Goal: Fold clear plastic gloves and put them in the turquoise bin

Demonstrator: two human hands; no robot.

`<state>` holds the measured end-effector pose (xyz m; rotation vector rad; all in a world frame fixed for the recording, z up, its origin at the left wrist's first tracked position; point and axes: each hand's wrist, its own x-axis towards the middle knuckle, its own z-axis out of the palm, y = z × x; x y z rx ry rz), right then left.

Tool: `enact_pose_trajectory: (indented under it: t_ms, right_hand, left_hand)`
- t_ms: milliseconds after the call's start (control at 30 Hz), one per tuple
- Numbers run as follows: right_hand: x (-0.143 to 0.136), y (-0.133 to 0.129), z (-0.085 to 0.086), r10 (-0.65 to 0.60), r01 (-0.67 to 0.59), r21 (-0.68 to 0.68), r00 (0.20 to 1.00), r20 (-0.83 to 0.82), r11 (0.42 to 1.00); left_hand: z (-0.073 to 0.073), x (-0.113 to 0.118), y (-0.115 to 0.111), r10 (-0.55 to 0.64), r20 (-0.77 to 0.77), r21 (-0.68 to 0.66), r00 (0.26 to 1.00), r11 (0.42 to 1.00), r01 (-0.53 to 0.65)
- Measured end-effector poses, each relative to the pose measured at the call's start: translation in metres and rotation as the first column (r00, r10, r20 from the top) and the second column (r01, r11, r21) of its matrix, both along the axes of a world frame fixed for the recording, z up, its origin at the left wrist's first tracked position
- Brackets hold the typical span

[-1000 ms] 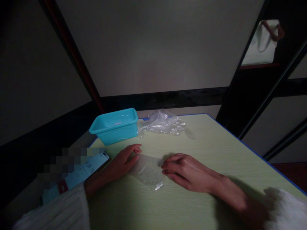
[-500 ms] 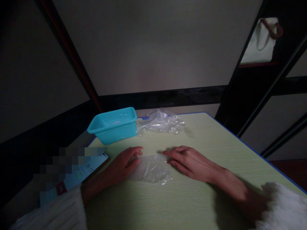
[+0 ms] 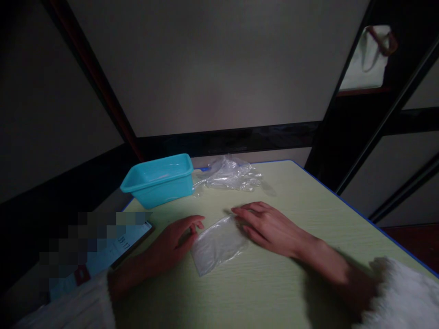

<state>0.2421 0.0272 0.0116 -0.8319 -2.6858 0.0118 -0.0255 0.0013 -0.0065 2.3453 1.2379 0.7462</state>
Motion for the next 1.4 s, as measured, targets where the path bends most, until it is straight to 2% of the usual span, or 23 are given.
enact_pose_trajectory:
  t_ms: [333, 533, 700, 933, 1100, 1267, 1400]
  right_hand:
    - [0.0, -0.004, 0.006, 0.094, -0.094, 0.009, 0.995, -0.027, 0.996]
    - [-0.003, -0.004, 0.006, 0.002, -0.001, -0.038, 1.0, 0.025, 0.999]
    - [-0.003, -0.002, 0.001, -0.033, 0.034, -0.025, 0.998, 0.044, 0.999]
    - [-0.003, 0.004, -0.013, -0.085, 0.088, -0.059, 0.995, 0.056, 0.994]
    - [-0.005, 0.009, -0.02, -0.089, 0.096, -0.134, 0.994, 0.056, 0.986]
    - [-0.009, 0.012, -0.019, -0.046, 0.05, -0.197, 0.999, 0.028, 0.979]
    - [-0.011, 0.008, -0.012, -0.023, 0.035, -0.213, 0.998, 0.057, 0.976]
  left_hand:
    - [0.0, -0.001, 0.002, 0.016, 0.035, 0.021, 0.999, 1.0, -0.016]
    - [0.0, 0.0, 0.0, -0.003, 0.03, 0.035, 1.0, 0.999, 0.002]
    - [-0.001, 0.002, -0.003, -0.054, 0.025, 0.055, 0.998, 0.997, 0.053]
    - [0.001, 0.01, -0.018, -0.136, 0.001, 0.076, 0.991, 0.988, 0.135]
    - [0.007, 0.018, -0.032, -0.257, -0.088, 0.04, 0.962, 0.965, 0.261]
    - [0.009, 0.021, -0.035, -0.379, -0.113, 0.086, 0.919, 0.917, 0.389]
    - [0.009, 0.021, -0.03, -0.353, -0.188, 0.117, 0.916, 0.918, 0.378]
